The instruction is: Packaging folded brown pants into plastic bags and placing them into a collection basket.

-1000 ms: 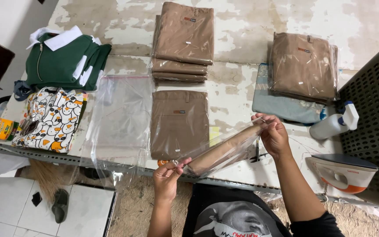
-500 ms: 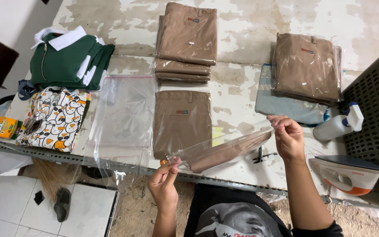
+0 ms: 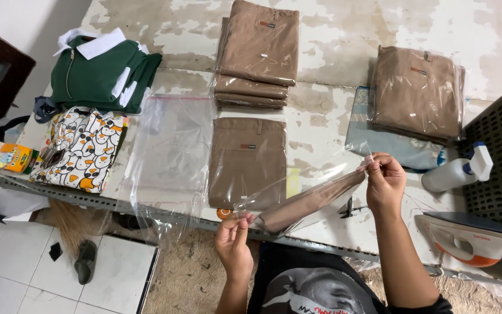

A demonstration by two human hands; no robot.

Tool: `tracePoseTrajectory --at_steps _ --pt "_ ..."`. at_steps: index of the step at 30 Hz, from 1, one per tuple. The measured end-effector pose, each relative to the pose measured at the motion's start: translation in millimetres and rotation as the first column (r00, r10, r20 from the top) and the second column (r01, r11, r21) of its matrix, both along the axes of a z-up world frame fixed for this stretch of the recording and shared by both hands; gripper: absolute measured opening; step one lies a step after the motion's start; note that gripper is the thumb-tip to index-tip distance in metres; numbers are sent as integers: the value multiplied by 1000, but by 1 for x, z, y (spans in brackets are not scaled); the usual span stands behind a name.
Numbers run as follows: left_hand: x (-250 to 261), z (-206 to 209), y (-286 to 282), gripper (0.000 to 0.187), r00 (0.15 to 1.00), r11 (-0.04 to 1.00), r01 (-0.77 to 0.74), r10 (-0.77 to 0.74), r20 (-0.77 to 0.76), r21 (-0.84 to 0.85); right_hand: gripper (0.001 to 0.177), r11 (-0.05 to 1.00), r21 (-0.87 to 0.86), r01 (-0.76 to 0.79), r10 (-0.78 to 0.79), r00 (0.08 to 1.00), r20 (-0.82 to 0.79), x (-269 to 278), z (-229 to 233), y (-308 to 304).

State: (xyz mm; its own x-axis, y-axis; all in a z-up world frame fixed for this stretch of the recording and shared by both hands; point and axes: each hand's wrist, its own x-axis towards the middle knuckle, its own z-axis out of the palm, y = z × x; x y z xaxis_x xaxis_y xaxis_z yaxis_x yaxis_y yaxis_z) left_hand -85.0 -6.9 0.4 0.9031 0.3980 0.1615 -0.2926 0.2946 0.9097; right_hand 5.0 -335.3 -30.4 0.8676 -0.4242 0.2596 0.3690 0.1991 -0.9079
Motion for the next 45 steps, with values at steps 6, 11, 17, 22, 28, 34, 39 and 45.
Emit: tracePoseTrajectory --at_steps 6,11,17,22,28,34,39,45 --pt "-17 -10 7 7 984 973 177 -177 12 -150 13 987 139 -77 72 996 43 -5 -5 -11" --pt "-29 0 1 2 924 916 382 -382 27 -123 11 980 149 -135 134 991 22 -2 1 -16" --pt "-27 25 -2 65 877 875 480 -481 8 63 9 990 86 -112 115 993 -34 7 4 -17" --pt "-14 48 -5 14 965 950 263 -262 -34 170 12 988 109 -112 118 992 -54 11 17 -11" --pt "-9 65 -5 17 997 921 70 -70 -14 384 11 983 123 -136 145 987 -67 12 22 -10" --pt "4 63 9 24 868 489 -419 -31 496 765 11 972 169 -165 179 981 -72 10 21 -13" --pt "4 55 12 18 954 737 -165 -51 297 656 11 965 160 -209 220 974 -55 12 16 -18" --pt "21 57 25 101 872 868 201 -370 322 455 10 948 216 -235 241 971 -4 14 6 -22"
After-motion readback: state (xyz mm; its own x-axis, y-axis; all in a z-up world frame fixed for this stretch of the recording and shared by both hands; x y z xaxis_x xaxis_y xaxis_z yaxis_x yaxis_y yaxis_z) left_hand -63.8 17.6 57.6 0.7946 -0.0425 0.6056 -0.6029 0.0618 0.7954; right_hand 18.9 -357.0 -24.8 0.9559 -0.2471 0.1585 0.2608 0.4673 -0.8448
